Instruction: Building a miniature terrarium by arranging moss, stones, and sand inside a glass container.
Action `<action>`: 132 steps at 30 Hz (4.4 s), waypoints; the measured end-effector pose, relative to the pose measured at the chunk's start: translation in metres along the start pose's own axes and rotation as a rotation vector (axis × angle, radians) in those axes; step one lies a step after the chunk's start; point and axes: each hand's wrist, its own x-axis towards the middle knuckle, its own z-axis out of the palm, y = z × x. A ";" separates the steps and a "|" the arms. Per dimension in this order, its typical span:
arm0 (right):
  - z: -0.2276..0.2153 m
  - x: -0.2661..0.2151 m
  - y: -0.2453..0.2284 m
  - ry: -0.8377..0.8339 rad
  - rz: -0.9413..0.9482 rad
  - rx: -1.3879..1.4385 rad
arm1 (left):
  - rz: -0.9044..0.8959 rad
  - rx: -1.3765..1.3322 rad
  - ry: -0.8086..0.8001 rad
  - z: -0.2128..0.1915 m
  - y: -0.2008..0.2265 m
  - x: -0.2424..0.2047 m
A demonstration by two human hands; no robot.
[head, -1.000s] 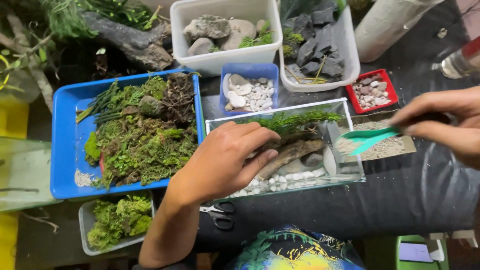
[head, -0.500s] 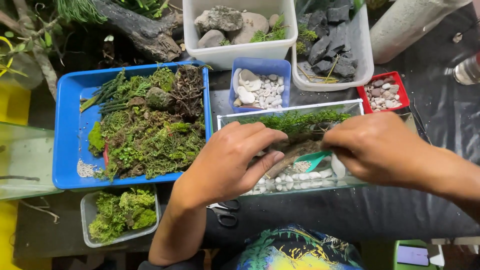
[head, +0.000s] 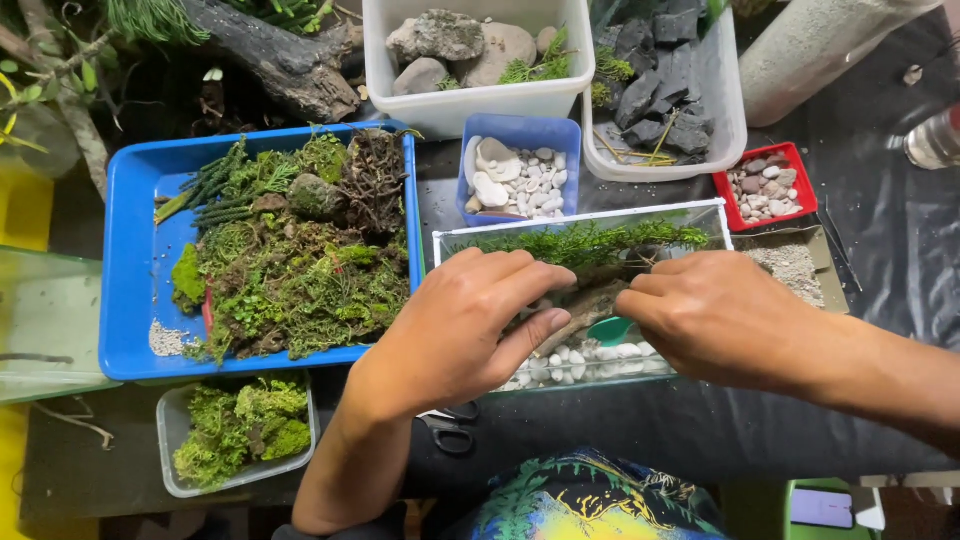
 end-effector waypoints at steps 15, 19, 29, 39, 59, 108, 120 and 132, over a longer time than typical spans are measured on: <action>-0.040 -0.018 0.017 0.189 0.061 0.198 | -0.050 0.029 -0.008 0.000 -0.001 -0.002; -0.080 -0.061 0.037 0.343 0.252 0.286 | -0.048 -0.006 -0.010 0.002 -0.003 0.000; -0.005 -0.139 0.101 0.006 0.924 0.168 | -0.072 -0.019 -0.043 0.006 -0.004 0.009; 0.032 -0.136 0.096 0.018 0.716 -0.092 | -0.091 -0.022 -0.042 0.008 -0.003 0.011; 0.044 -0.127 0.119 -0.153 0.864 0.155 | -0.077 0.005 -0.046 0.011 -0.004 0.011; 0.127 -0.289 0.230 0.186 0.783 0.803 | -0.036 0.058 0.012 0.006 -0.008 0.001; -0.056 -0.016 0.006 0.032 0.923 0.518 | 0.008 0.096 0.062 0.008 -0.008 -0.006; -0.010 0.005 0.003 0.013 0.677 -0.020 | 0.008 0.116 0.061 0.009 -0.012 -0.006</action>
